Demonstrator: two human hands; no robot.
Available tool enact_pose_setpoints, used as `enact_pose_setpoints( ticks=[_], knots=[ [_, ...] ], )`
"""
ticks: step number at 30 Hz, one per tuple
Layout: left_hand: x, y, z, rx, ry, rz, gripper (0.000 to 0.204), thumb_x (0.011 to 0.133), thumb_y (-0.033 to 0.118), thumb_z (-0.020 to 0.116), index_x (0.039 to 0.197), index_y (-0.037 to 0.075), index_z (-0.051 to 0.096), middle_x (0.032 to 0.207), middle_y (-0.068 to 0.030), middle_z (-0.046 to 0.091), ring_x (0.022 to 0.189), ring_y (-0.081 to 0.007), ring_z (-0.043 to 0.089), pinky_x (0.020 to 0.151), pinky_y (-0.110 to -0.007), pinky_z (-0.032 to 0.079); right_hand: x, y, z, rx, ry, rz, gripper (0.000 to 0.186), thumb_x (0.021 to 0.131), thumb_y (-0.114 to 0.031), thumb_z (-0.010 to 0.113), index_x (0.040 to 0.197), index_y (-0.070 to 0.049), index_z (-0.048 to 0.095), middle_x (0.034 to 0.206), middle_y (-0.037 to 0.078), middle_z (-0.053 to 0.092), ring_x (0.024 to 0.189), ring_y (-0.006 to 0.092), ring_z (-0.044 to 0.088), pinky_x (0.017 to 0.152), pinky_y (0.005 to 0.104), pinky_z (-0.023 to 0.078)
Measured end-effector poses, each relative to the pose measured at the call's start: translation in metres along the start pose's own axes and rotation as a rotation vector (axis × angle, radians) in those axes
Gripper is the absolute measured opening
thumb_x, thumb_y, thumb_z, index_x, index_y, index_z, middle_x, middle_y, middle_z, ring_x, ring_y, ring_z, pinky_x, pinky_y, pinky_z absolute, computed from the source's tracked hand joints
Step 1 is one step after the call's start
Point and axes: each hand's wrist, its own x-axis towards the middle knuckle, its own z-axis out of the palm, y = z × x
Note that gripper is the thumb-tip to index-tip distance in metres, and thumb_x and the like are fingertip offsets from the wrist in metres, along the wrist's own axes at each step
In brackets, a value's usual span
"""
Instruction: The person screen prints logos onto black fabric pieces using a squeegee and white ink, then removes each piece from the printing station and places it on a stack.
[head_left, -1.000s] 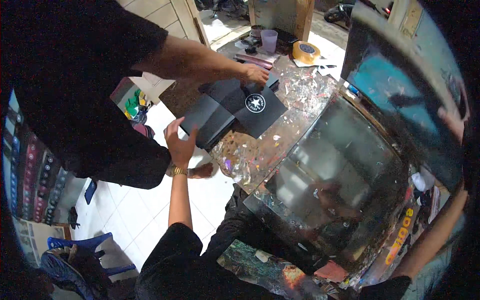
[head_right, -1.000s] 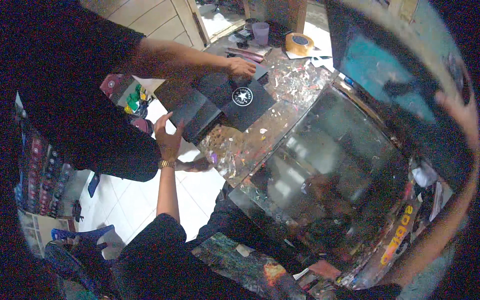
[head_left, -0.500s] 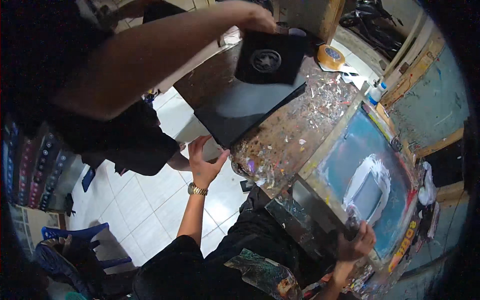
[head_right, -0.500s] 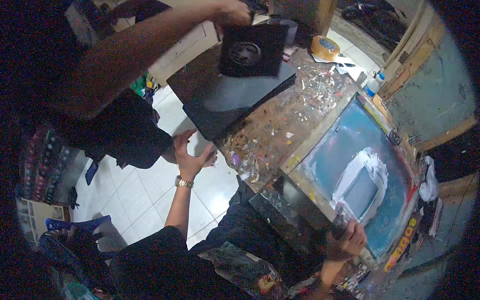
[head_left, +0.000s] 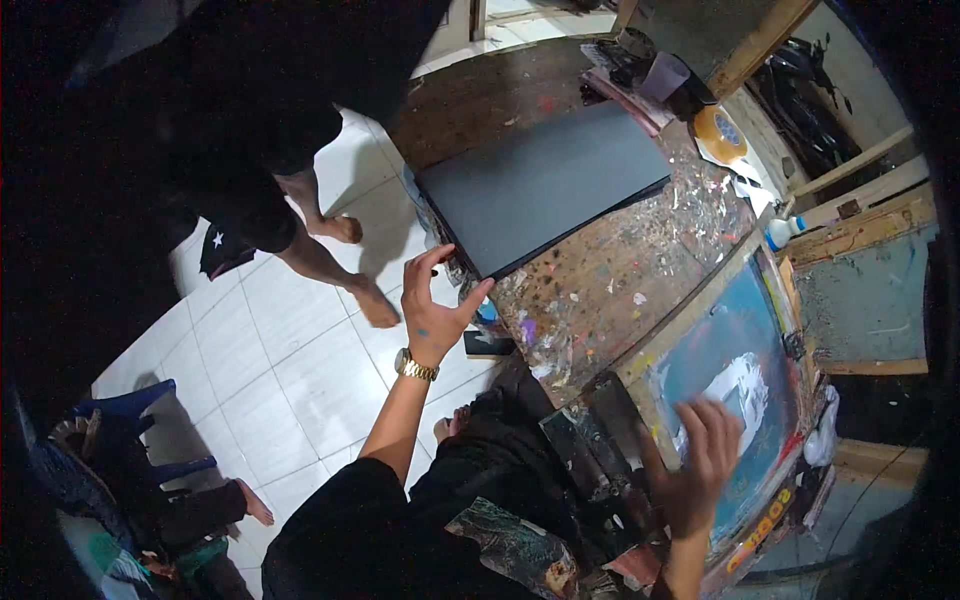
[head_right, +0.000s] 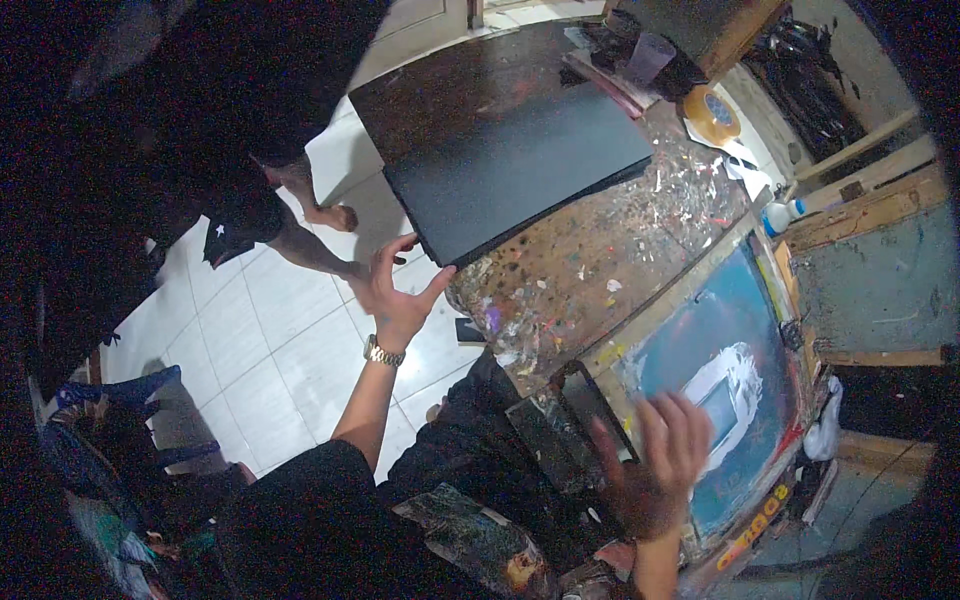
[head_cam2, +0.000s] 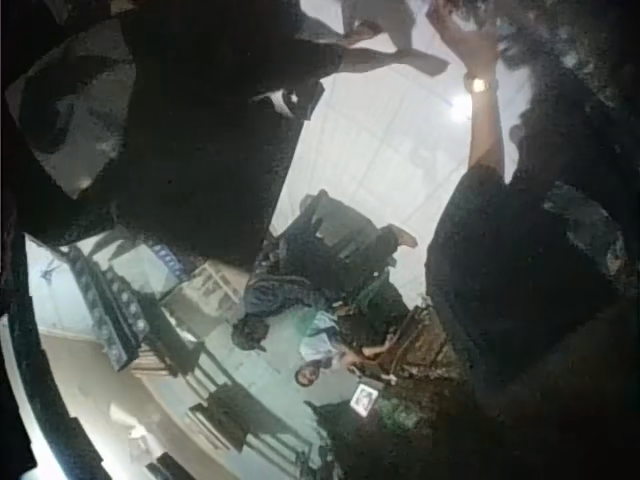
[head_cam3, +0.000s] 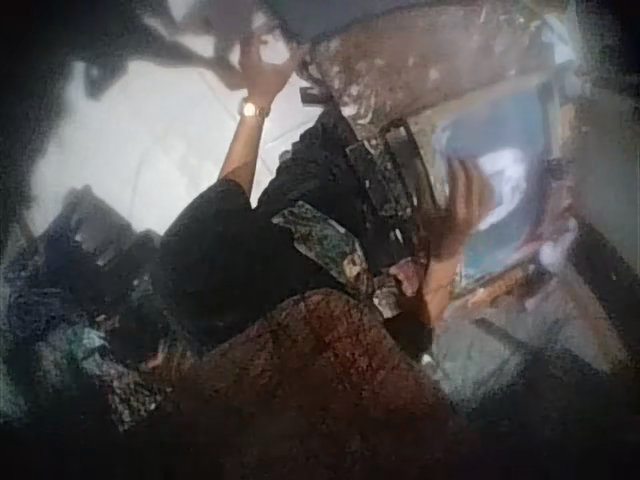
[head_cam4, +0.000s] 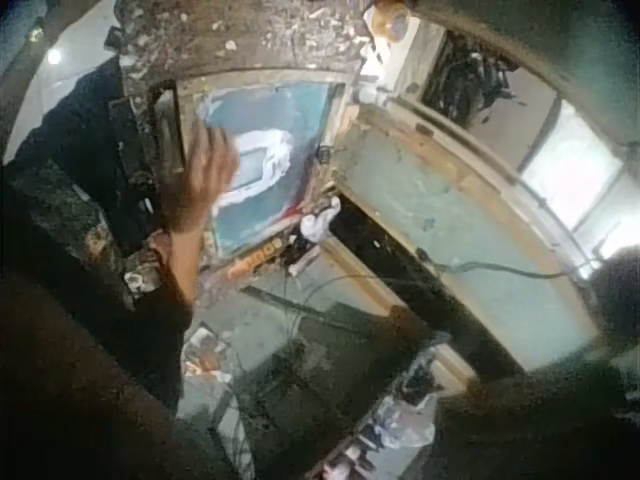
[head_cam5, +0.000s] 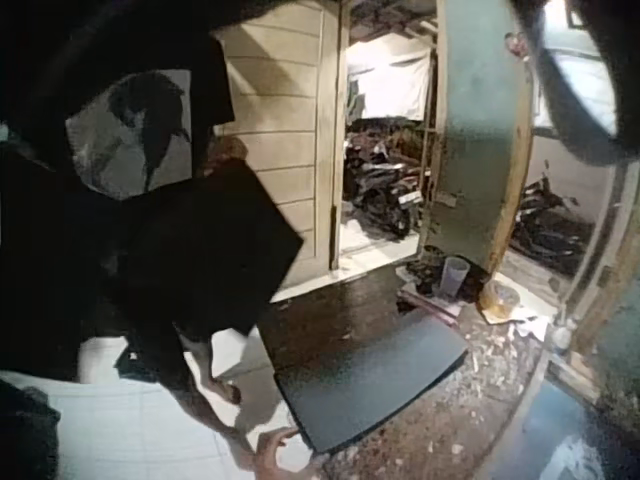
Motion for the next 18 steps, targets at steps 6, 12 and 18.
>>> enact_pose_setpoints(
  ticks=[6,12,18],
  knots=[
    [0.004,0.003,0.004,-0.039,-0.022,-0.064,0.061,0.07,0.025,0.095,0.122,0.007,0.067,0.118,-0.0107,0.07,0.105,-0.0281,0.067,0.088,-0.039,0.055,0.172,-0.022,0.155,0.293,-0.113,-0.579,0.037,0.079,-0.022,0.08,0.111,-0.01,0.069,0.113,0.008,0.066,0.109,0.0281,0.063,0.095,0.0428,0.051],
    [0.0,0.005,-0.002,-0.009,-0.011,-0.102,0.063,0.069,0.024,0.096,0.123,0.009,0.067,0.117,-0.0097,0.071,0.102,-0.0259,0.069,0.086,-0.038,0.056,0.209,-0.035,0.178,0.384,-0.198,-0.748,0.033,0.081,-0.027,0.076,0.108,-0.011,0.069,0.105,0.004,0.064,0.103,0.0262,0.062,0.089,0.0398,0.052],
    [-0.002,0.008,-0.002,-0.048,-0.025,-0.118,0.063,0.071,0.025,0.095,0.124,0.009,0.067,0.118,-0.0106,0.07,0.11,-0.0308,0.067,0.093,-0.042,0.054,0.218,-0.036,0.172,0.496,-0.203,-0.726,0.02,0.082,-0.015,0.079,0.099,-0.006,0.074,0.094,0.008,0.07,0.088,0.0286,0.066,0.081,0.0407,0.055]
  ],
)
